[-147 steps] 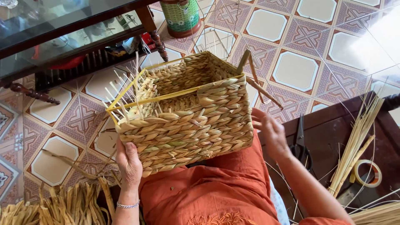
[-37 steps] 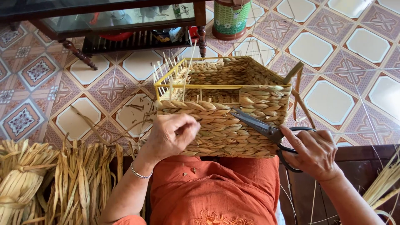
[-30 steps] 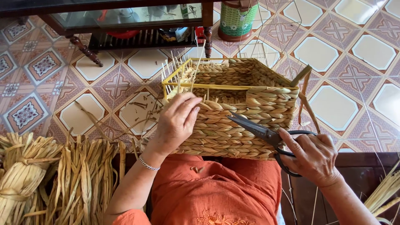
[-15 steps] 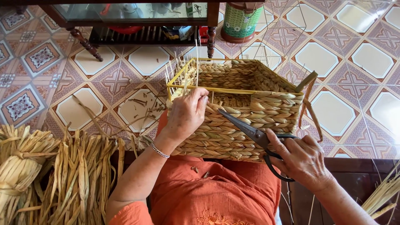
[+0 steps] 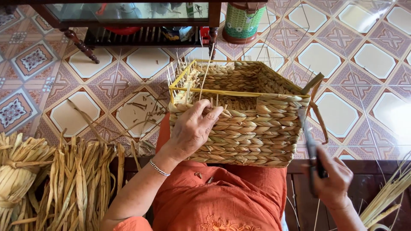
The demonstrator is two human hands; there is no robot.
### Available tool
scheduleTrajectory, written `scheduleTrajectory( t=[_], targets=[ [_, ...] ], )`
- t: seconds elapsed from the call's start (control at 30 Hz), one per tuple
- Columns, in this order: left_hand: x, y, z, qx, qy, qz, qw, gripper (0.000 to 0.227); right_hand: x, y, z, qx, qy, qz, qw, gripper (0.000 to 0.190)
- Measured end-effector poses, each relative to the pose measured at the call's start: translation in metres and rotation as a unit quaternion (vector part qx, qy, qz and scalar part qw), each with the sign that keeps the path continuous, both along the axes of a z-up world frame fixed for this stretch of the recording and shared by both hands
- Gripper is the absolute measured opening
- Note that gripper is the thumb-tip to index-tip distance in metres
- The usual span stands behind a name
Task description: The person weaves dried plant fibers around a rectangular frame by hand, using shears to trim excess material. They insert and fold long fiber strips through the vertical spokes, wrapping the top edges to finish the basket.
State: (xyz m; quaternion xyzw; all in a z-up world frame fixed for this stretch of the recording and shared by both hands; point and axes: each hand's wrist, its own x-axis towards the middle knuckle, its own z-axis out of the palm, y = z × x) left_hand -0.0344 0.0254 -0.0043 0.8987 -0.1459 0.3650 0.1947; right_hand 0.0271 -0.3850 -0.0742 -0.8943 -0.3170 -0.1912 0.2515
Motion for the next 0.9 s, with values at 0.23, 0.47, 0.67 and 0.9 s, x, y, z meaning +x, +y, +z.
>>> scheduleTrajectory(
  t=[0.23,0.47,0.67,0.9],
  targets=[
    [0.005,0.004,-0.017,0.004,0.046,-0.020,0.999,0.024,-0.026,-0.104,-0.112,0.061,0.127,-0.283,0.949,0.055],
    [0.015,-0.006,-0.018,0.002,0.025,0.004,1.000,0.019,-0.059,-0.247,-0.261,-0.548,0.065,-0.093,0.829,0.037],
    [0.024,-0.013,-0.021,-0.056,0.029,0.013,0.998,0.022,-0.080,-0.311,-0.364,-0.526,-0.006,0.061,0.848,0.033],
    [0.016,-0.011,-0.001,0.127,-0.020,0.035,0.991,0.045,-0.120,-0.271,-0.373,-0.122,0.241,-0.403,0.875,0.083]
  ],
)
